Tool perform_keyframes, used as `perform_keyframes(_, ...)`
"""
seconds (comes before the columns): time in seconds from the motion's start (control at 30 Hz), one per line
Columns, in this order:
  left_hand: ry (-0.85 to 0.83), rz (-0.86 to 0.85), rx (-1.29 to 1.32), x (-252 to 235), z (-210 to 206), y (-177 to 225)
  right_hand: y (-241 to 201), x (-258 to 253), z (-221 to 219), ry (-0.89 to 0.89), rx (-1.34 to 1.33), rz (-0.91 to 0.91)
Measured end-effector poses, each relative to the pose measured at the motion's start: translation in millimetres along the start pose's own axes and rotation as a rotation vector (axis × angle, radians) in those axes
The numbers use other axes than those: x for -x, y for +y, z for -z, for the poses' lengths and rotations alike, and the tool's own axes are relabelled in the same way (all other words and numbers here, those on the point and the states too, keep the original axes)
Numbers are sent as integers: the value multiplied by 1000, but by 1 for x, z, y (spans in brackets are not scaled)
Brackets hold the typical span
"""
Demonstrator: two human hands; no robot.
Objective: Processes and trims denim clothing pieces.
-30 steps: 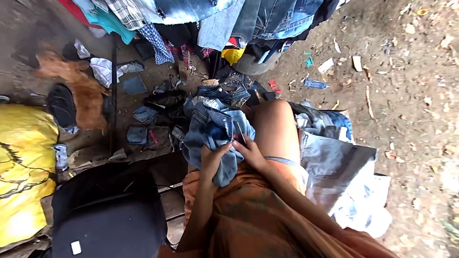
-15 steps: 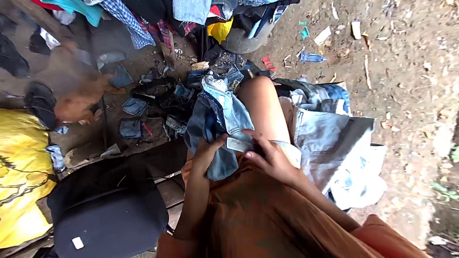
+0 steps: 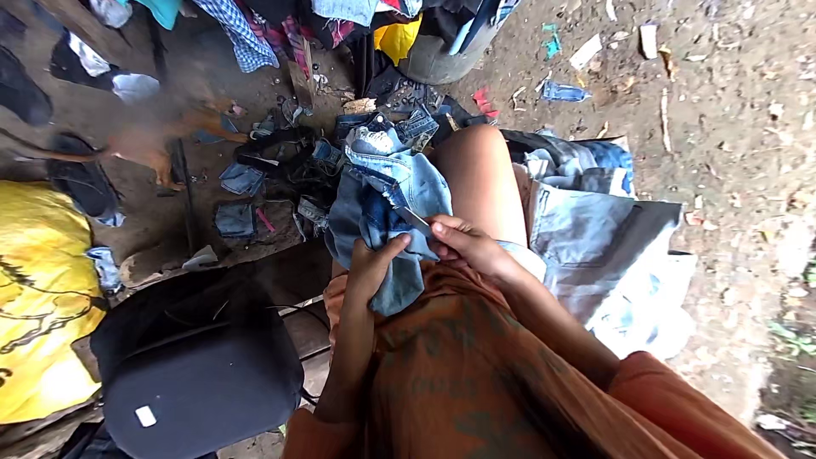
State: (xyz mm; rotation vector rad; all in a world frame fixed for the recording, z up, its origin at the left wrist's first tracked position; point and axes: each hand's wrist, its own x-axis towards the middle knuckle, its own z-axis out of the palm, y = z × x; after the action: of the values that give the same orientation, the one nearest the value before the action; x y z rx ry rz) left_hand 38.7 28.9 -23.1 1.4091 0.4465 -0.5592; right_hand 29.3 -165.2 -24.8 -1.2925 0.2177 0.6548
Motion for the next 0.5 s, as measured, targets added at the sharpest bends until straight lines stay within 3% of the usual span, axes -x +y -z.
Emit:
perform_keyframes(0.07, 12, 6, -12, -1, 0, 2, -7, -2, 6, -69, -64, -107)
perform_keyframes(0.13, 14, -10, -23, -2, 0, 4, -6, -1, 5, -45, 80, 34)
perform_keyframes(0.2, 16, -25, -16, -1, 0, 5, 1, 3, 1, 25, 388, 230)
perform_keyframes(0.3, 11, -20, 10, -1, 4, 4, 18, 8, -7, 179, 754, 364)
perform_keyframes(0.5, -36, -26, 39, 2, 5, -5, 31, 6, -21, 354, 948, 482)
